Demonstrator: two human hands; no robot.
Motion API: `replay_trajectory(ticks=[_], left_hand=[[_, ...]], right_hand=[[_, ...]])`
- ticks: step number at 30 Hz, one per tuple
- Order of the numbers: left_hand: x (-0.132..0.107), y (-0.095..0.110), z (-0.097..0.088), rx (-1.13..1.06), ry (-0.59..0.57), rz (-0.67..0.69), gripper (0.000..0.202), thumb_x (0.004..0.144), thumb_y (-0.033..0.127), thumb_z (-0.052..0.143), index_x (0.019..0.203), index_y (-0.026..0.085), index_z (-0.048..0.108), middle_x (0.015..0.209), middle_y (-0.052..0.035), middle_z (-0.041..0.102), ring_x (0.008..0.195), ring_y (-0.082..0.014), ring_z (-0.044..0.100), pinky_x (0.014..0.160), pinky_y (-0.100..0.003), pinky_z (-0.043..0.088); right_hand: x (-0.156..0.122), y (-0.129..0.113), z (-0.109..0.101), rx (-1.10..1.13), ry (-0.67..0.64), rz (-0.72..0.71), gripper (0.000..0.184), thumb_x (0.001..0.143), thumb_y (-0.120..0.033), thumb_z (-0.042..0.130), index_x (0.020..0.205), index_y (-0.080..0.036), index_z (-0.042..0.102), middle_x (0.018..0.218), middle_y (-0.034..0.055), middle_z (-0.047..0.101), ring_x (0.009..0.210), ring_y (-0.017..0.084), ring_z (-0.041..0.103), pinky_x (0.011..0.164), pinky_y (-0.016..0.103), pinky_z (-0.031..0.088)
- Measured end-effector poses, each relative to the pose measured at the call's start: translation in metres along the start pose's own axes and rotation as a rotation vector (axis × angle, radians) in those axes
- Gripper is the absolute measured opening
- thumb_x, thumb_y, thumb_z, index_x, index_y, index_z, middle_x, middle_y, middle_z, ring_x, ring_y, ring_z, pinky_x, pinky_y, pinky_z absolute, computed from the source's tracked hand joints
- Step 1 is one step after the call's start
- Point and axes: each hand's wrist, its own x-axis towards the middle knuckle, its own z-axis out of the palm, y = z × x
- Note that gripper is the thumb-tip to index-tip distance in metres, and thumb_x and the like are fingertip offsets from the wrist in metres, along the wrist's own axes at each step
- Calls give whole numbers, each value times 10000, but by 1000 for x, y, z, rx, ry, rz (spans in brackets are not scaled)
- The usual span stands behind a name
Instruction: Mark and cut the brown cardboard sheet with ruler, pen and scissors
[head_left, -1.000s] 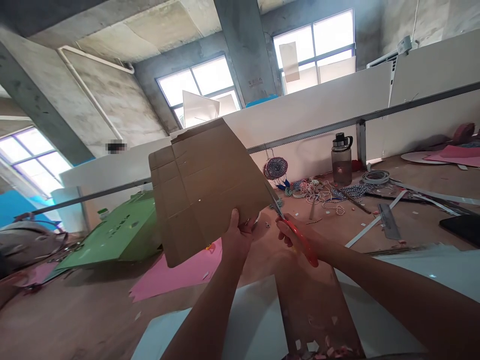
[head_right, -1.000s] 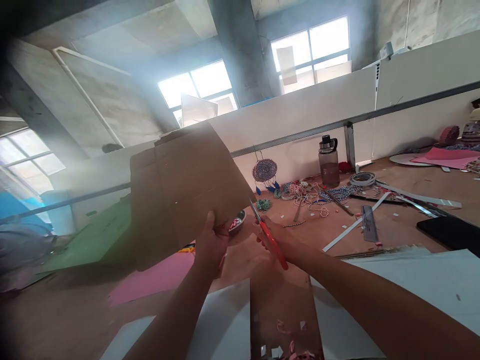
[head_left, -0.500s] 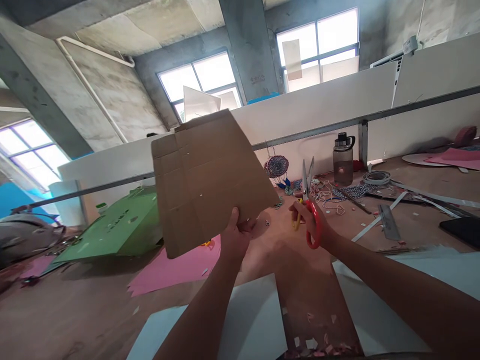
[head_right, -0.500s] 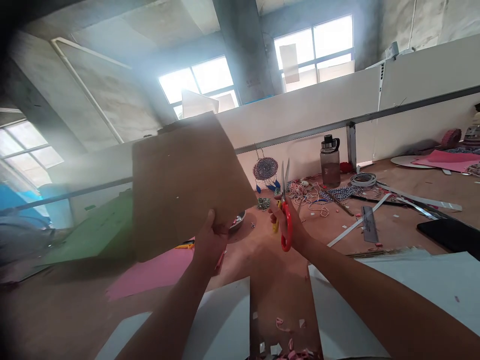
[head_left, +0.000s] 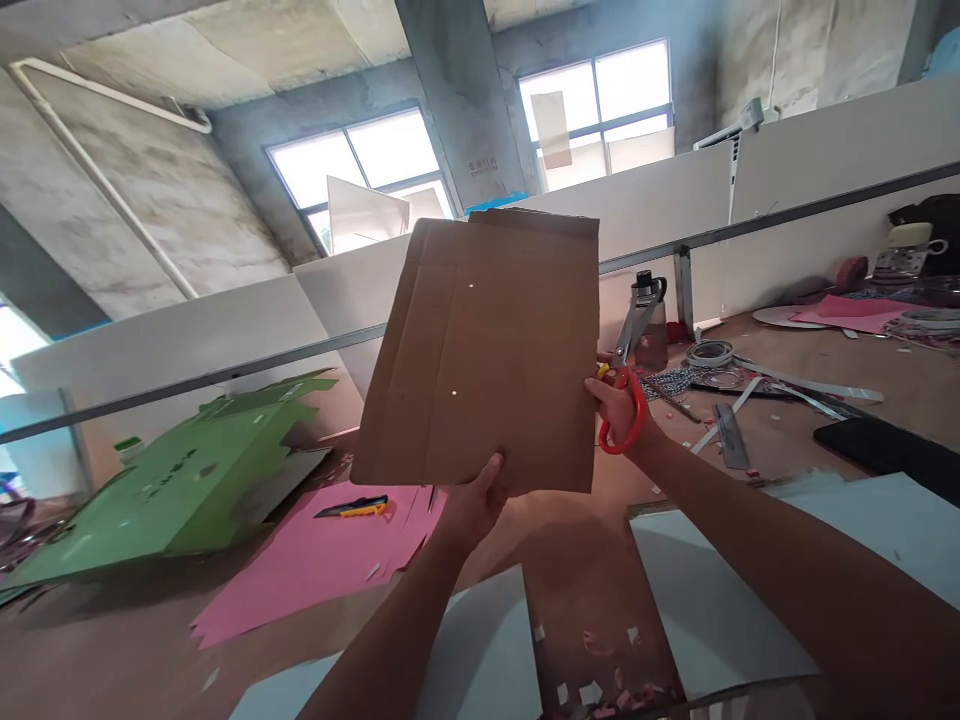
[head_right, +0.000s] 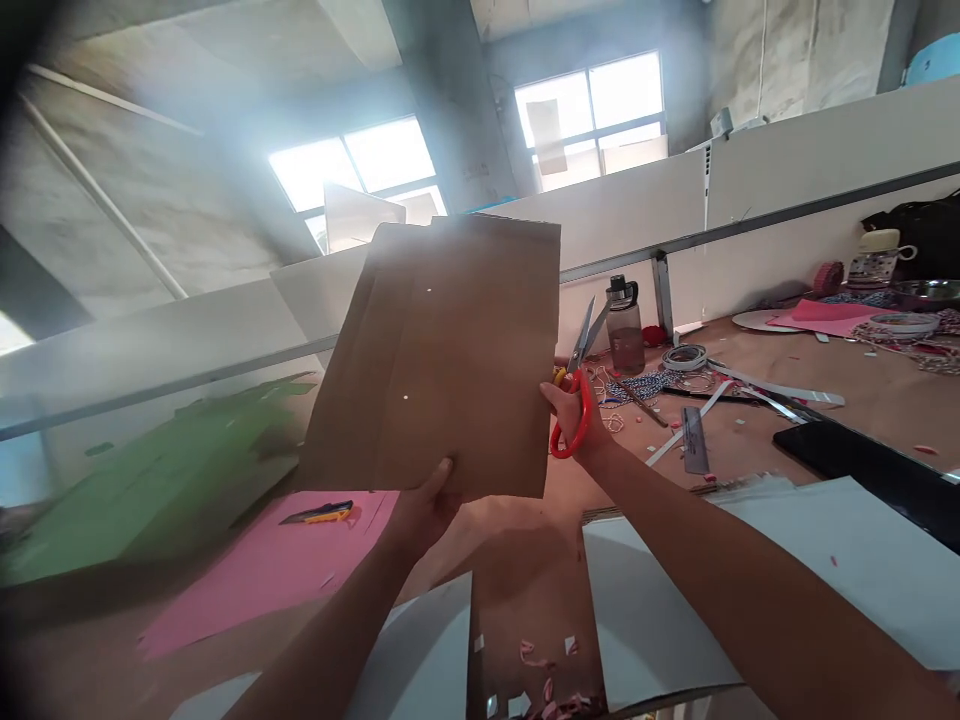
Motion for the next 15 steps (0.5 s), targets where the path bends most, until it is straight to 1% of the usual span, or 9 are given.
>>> replay_trajectory(ticks=[3, 6, 8, 9, 10, 11, 12, 14, 15], left_hand=[[-2, 0, -3, 0, -77, -40, 413, 745, 268, 802, 1135, 235, 670, 1262, -80, 665, 1263, -286, 553, 1024, -424, 506], [-7, 8, -7, -35, -207, -139, 415, 715, 450, 805, 1045, 218, 709, 1203, -106, 692, 1329, -330, 478, 1056, -454, 466], [-10, 14, -5, -84, -238, -126, 479, 692, 575, 774, 1029, 240, 717, 1181, -95, 704, 1349, -347, 448, 1056, -472, 460], [-12, 17, -3, -106, -225, -89, 492, 702, 605, 750, 1045, 254, 713, 1184, -83, 704, 1350, -345, 447, 1053, -475, 463], [-13, 19, 0, -118, -196, -44, 478, 730, 594, 732, 1079, 268, 702, 1197, -70, 700, 1346, -334, 455, 1051, -470, 466], [-14, 20, 3, -115, -157, -2, 440, 766, 531, 729, 1124, 279, 684, 1213, -57, 693, 1336, -314, 472, 1051, -453, 469], [-15, 20, 6, -100, -116, 27, 415, 793, 433, 734, 1173, 286, 661, 1231, -46, 686, 1321, -289, 495, 1054, -427, 471], [-16, 19, 12, -60, -52, 50, 477, 790, 227, 745, 1246, 286, 619, 1238, -33, 682, 1268, -241, 553, 1048, -372, 481], [-16, 17, 15, -51, -31, 51, 526, 779, 166, 743, 1272, 286, 602, 1234, -30, 683, 1239, -225, 578, 1041, -353, 488]], right_hand=[[0, 0, 1, 23, -3, -10, 439, 628, -373, 722, 1018, -286, 537, 937, 13, 703, 955, 241, 658, 777, 388, 542], [-3, 0, 3, 59, 8, -3, 401, 630, -359, 720, 983, -280, 547, 952, 8, 711, 952, 235, 666, 778, 381, 547], [-5, 1, 6, 98, 32, 19, 380, 627, -345, 722, 961, -275, 555, 935, 0, 712, 927, 226, 673, 775, 373, 547], [-6, 2, 7, 119, 41, 42, 375, 625, -338, 724, 955, -273, 560, 918, -4, 713, 912, 224, 676, 768, 369, 547], [-7, 3, 7, 135, 42, 73, 369, 625, -335, 726, 952, -271, 567, 896, -6, 713, 899, 224, 680, 758, 366, 546], [-7, 4, 8, 144, 37, 104, 364, 626, -340, 726, 949, -267, 574, 875, -4, 712, 889, 228, 682, 744, 364, 546], [-7, 5, 8, 141, 28, 129, 359, 627, -351, 727, 943, -262, 581, 856, -1, 712, 883, 234, 683, 732, 363, 544], [-8, 5, 9, 92, 24, 136, 361, 638, -405, 728, 933, -249, 591, 834, 9, 711, 882, 244, 680, 716, 359, 539], [-8, 4, 9, 43, 22, 125, 376, 652, -452, 722, 939, -248, 592, 833, 11, 710, 888, 244, 677, 714, 355, 536]])
